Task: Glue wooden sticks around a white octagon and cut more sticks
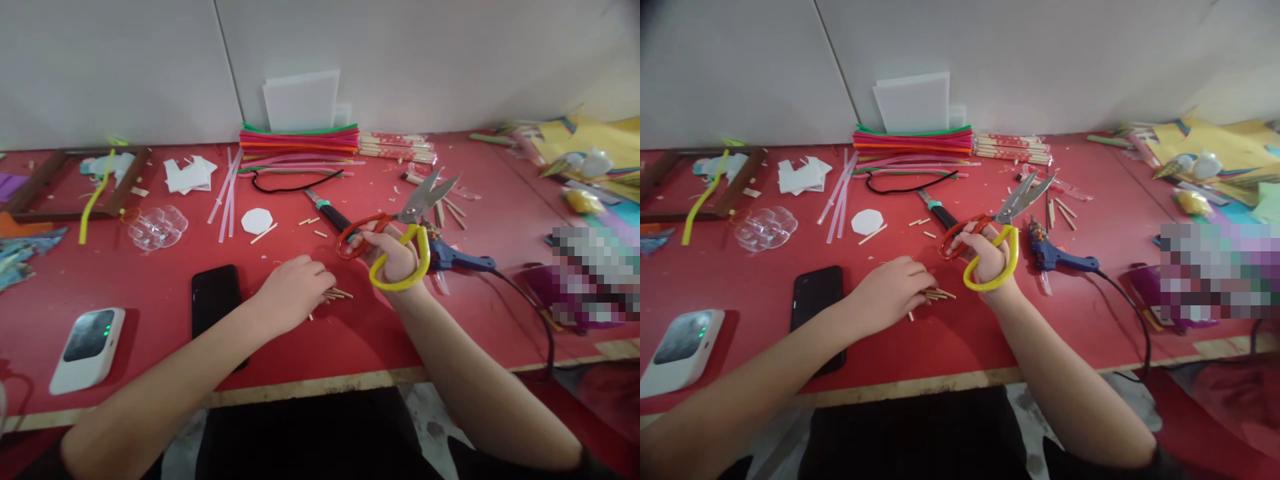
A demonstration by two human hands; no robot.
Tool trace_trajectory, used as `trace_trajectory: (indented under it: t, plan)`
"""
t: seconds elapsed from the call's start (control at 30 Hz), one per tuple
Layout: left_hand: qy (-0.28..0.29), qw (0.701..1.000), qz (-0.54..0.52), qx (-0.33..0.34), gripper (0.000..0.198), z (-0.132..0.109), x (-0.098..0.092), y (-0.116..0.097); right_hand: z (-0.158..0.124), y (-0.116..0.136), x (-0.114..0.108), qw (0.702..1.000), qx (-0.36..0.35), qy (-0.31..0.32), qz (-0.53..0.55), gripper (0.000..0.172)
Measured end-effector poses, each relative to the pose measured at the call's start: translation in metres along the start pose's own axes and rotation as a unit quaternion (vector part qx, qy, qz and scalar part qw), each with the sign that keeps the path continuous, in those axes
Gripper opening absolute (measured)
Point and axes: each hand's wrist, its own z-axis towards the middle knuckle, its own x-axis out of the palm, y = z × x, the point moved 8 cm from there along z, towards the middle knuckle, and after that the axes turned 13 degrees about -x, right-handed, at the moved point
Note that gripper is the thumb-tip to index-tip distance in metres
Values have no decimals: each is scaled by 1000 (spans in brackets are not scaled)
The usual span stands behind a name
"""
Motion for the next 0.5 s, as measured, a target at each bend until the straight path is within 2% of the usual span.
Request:
trace_trajectory:
  t: [0.23, 0.4, 0.5]
  plan:
    - [-9, 999, 19, 28, 23, -2, -7, 3, 0, 0, 1, 1000, 9, -7, -1, 20]
    - [-16, 994, -11, 104, 25, 3, 3, -13, 0, 1, 0, 1000, 3, -28, -4, 16]
    - [-20, 993, -5, 113, 26, 6, 10, -15, 0, 2, 0, 1000, 0, -26, -16, 16]
